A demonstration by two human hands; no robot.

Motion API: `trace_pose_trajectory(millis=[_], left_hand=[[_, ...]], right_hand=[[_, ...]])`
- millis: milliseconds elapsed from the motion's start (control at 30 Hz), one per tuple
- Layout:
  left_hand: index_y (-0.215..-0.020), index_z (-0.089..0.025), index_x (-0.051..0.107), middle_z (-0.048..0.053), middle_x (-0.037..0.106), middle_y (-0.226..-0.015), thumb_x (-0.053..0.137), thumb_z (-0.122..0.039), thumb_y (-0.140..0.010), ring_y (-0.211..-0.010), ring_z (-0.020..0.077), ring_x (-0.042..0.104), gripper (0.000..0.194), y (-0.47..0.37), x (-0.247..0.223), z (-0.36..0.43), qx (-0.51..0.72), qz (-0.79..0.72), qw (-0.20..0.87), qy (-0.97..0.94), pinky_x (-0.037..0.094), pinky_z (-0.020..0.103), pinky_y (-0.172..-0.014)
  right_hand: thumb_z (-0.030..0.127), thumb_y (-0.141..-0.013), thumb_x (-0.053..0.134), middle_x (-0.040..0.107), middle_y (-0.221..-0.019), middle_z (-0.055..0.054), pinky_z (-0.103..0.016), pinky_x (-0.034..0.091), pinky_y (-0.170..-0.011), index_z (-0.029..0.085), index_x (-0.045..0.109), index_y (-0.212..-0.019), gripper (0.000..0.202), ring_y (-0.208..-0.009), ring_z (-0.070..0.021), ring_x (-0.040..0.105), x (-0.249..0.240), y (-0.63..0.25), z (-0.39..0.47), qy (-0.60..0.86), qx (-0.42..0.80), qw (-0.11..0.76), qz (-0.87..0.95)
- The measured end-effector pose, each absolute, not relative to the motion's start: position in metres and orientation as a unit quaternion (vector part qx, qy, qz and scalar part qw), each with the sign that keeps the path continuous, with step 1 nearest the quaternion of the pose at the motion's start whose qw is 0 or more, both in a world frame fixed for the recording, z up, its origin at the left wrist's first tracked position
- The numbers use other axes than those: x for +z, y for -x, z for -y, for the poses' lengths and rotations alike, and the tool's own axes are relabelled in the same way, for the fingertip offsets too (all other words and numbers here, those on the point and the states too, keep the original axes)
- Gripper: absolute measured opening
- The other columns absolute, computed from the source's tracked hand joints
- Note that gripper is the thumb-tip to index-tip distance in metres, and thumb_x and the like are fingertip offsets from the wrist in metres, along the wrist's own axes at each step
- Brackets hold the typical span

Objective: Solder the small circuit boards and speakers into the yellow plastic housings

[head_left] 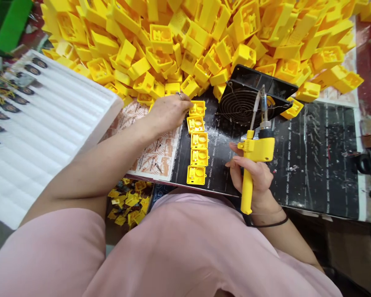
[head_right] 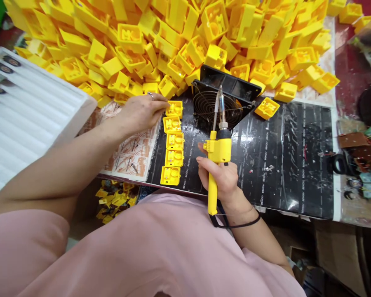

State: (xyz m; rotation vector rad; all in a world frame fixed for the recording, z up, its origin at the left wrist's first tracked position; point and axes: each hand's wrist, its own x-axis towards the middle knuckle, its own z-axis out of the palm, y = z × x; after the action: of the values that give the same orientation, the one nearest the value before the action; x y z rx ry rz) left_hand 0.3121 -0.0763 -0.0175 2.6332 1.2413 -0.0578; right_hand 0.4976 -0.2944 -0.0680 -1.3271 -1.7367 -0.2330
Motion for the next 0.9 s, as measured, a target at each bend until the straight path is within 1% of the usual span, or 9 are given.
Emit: trace_pose_trajectory(millis=[167, 233, 300, 400, 467, 533, 633, 733, 900], left_hand=[[-0.138, -0.02, 0.07, 0.009, 0.067, -0.146, 0.048, -0.021, -0.102, -0.135, 0.0321, 0.06, 0.043, -0.274, 0.0, 0.066, 0.109, -0.483, 0.121, -0.86, 0.04, 0.049, -0.121], [-0.136, -0.017, 0.071, 0.012, 0.069, -0.139, 0.053, -0.025, -0.101, -0.133, 0.0351, 0.06, 0.04, -0.255, 0.006, 0.067, 0.088, -0.527, 0.116, -0.838, 0.038, 0.056, -0.123], [-0.138, -0.015, 0.069, 0.015, 0.07, -0.135, 0.062, -0.029, -0.099, -0.13, 0.0382, 0.061, 0.042, -0.243, 0.005, 0.073, 0.041, -0.545, 0.115, -0.83, 0.038, 0.063, -0.121], [-0.149, -0.017, 0.06, 0.017, 0.064, -0.142, 0.075, -0.04, -0.092, -0.132, 0.0429, 0.059, 0.064, -0.237, -0.012, 0.083, 0.001, -0.522, 0.107, -0.846, 0.039, 0.068, -0.117], [-0.15, -0.016, 0.057, 0.018, 0.059, -0.146, 0.075, -0.04, -0.091, -0.134, 0.0435, 0.057, 0.067, -0.239, -0.024, 0.088, 0.011, -0.519, 0.101, -0.849, 0.04, 0.067, -0.117], [-0.144, -0.014, 0.061, 0.017, 0.058, -0.146, 0.071, -0.033, -0.092, -0.131, 0.0421, 0.06, 0.056, -0.241, -0.03, 0.089, 0.027, -0.517, 0.093, -0.851, 0.043, 0.065, -0.115], [-0.143, -0.02, 0.061, 0.016, 0.055, -0.15, 0.068, -0.028, -0.093, -0.127, 0.0393, 0.064, 0.051, -0.249, -0.027, 0.082, 0.032, -0.465, 0.087, -0.881, 0.049, 0.06, -0.112], [-0.145, -0.024, 0.056, 0.014, 0.054, -0.15, 0.071, -0.027, -0.092, -0.131, 0.0359, 0.061, 0.055, -0.268, -0.024, 0.065, 0.085, -0.405, 0.094, -0.905, 0.047, 0.054, -0.116], [-0.13, -0.021, 0.061, 0.014, 0.057, -0.146, 0.063, -0.022, -0.095, -0.139, 0.0305, 0.057, 0.036, -0.307, -0.048, 0.029, 0.187, -0.321, 0.122, -0.92, 0.043, 0.047, -0.121]], right_hand=[[0.003, -0.088, 0.069, 0.083, -0.111, -0.005, -0.027, 0.067, -0.085, 0.026, 0.061, -0.114, 0.036, -0.104, -0.0211, 0.08, -0.069, -0.498, 0.296, 0.531, -0.082, 0.462, 0.705], [0.002, -0.087, 0.069, 0.082, -0.115, -0.007, -0.027, 0.067, -0.086, 0.025, 0.061, -0.115, 0.037, -0.107, -0.0223, 0.079, -0.069, -0.499, 0.297, 0.529, -0.075, 0.466, 0.705], [0.001, -0.087, 0.07, 0.081, -0.117, -0.009, -0.027, 0.067, -0.086, 0.023, 0.062, -0.114, 0.036, -0.104, -0.0224, 0.08, -0.069, -0.499, 0.297, 0.524, -0.073, 0.465, 0.709], [0.001, -0.087, 0.07, 0.08, -0.119, -0.011, -0.028, 0.067, -0.084, 0.022, 0.062, -0.112, 0.033, -0.093, -0.0216, 0.082, -0.07, -0.499, 0.296, 0.516, -0.073, 0.466, 0.715], [0.001, -0.087, 0.07, 0.08, -0.119, -0.011, -0.027, 0.067, -0.083, 0.022, 0.062, -0.111, 0.033, -0.088, -0.0203, 0.082, -0.071, -0.498, 0.296, 0.517, -0.077, 0.465, 0.715], [0.001, -0.086, 0.07, 0.081, -0.119, -0.009, -0.026, 0.067, -0.082, 0.023, 0.062, -0.112, 0.034, -0.088, -0.0196, 0.082, -0.071, -0.498, 0.296, 0.523, -0.082, 0.462, 0.712], [0.003, -0.087, 0.07, 0.081, -0.117, -0.008, -0.025, 0.067, -0.083, 0.024, 0.062, -0.111, 0.033, -0.093, -0.0196, 0.082, -0.07, -0.497, 0.297, 0.531, -0.093, 0.455, 0.709], [0.004, -0.088, 0.07, 0.082, -0.116, -0.006, -0.024, 0.067, -0.082, 0.026, 0.062, -0.111, 0.033, -0.095, -0.0192, 0.082, -0.07, -0.497, 0.297, 0.537, -0.095, 0.449, 0.708], [0.004, -0.088, 0.07, 0.082, -0.115, -0.008, -0.025, 0.067, -0.079, 0.024, 0.063, -0.114, 0.034, -0.089, -0.0186, 0.082, -0.074, -0.5, 0.297, 0.532, -0.093, 0.454, 0.708]])
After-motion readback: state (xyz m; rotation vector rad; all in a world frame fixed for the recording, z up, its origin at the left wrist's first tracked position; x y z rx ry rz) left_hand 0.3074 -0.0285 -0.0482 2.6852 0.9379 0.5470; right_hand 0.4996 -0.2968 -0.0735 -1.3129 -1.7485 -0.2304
